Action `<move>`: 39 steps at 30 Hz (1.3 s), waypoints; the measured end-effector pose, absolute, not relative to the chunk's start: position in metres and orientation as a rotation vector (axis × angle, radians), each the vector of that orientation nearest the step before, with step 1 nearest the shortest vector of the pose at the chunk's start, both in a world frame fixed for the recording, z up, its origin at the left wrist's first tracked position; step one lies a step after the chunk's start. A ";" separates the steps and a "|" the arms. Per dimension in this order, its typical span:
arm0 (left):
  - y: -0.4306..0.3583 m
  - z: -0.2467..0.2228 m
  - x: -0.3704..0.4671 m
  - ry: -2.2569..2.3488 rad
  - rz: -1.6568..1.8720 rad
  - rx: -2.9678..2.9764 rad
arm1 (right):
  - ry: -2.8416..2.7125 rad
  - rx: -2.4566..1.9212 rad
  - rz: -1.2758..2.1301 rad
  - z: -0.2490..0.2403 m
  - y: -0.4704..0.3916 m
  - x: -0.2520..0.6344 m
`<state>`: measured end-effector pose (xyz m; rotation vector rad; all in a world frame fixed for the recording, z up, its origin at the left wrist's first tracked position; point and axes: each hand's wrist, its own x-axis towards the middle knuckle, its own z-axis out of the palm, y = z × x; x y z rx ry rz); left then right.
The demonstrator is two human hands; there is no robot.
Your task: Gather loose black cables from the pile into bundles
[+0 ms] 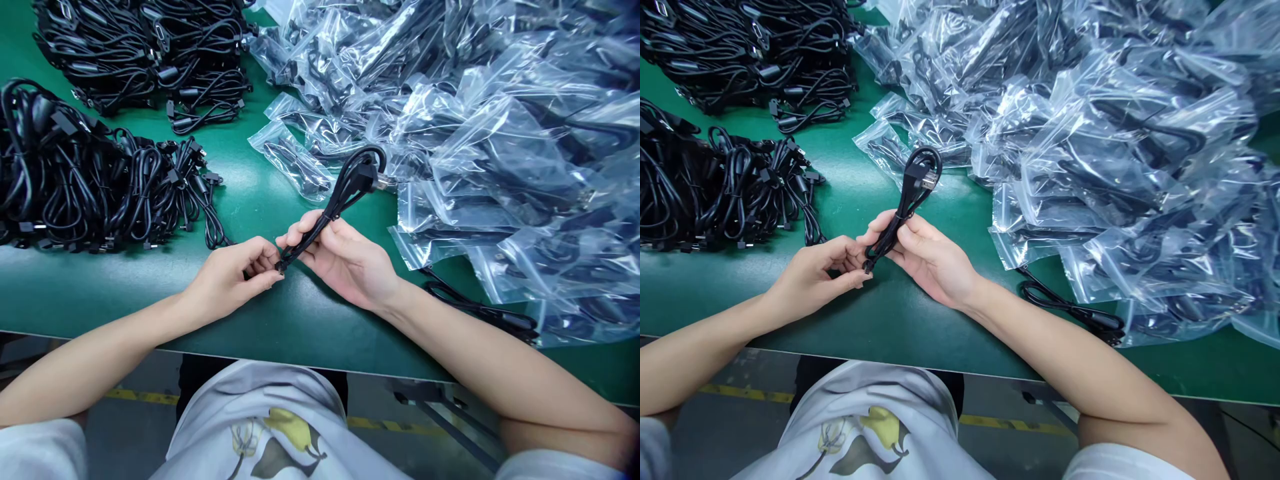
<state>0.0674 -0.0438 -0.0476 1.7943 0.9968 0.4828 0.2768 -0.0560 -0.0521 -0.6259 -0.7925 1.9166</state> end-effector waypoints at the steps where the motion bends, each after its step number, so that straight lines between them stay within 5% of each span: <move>1: -0.044 -0.048 0.068 0.995 0.482 1.797 | -0.785 -0.628 1.920 -0.052 -0.055 0.277; 8: -0.038 -0.043 0.062 0.995 0.400 1.968 | -0.733 -0.740 1.921 -0.043 -0.054 0.281; 12: -0.022 -0.040 0.043 1.606 0.605 2.225 | -0.705 -0.891 1.896 -0.044 -0.052 0.285; 15: -0.011 -0.040 0.031 1.806 0.383 2.430 | -0.692 -0.970 1.827 -0.049 -0.048 0.287; 24: -0.029 -0.039 0.048 1.033 0.505 1.789 | -0.899 -1.132 1.874 -0.049 -0.056 0.277; 33: -0.044 -0.046 0.065 1.040 0.493 1.812 | -1.249 -1.262 1.662 -0.059 -0.063 0.269; 39: -0.030 -0.035 0.054 1.093 0.870 1.592 | -1.250 -1.252 1.730 -0.055 -0.063 0.266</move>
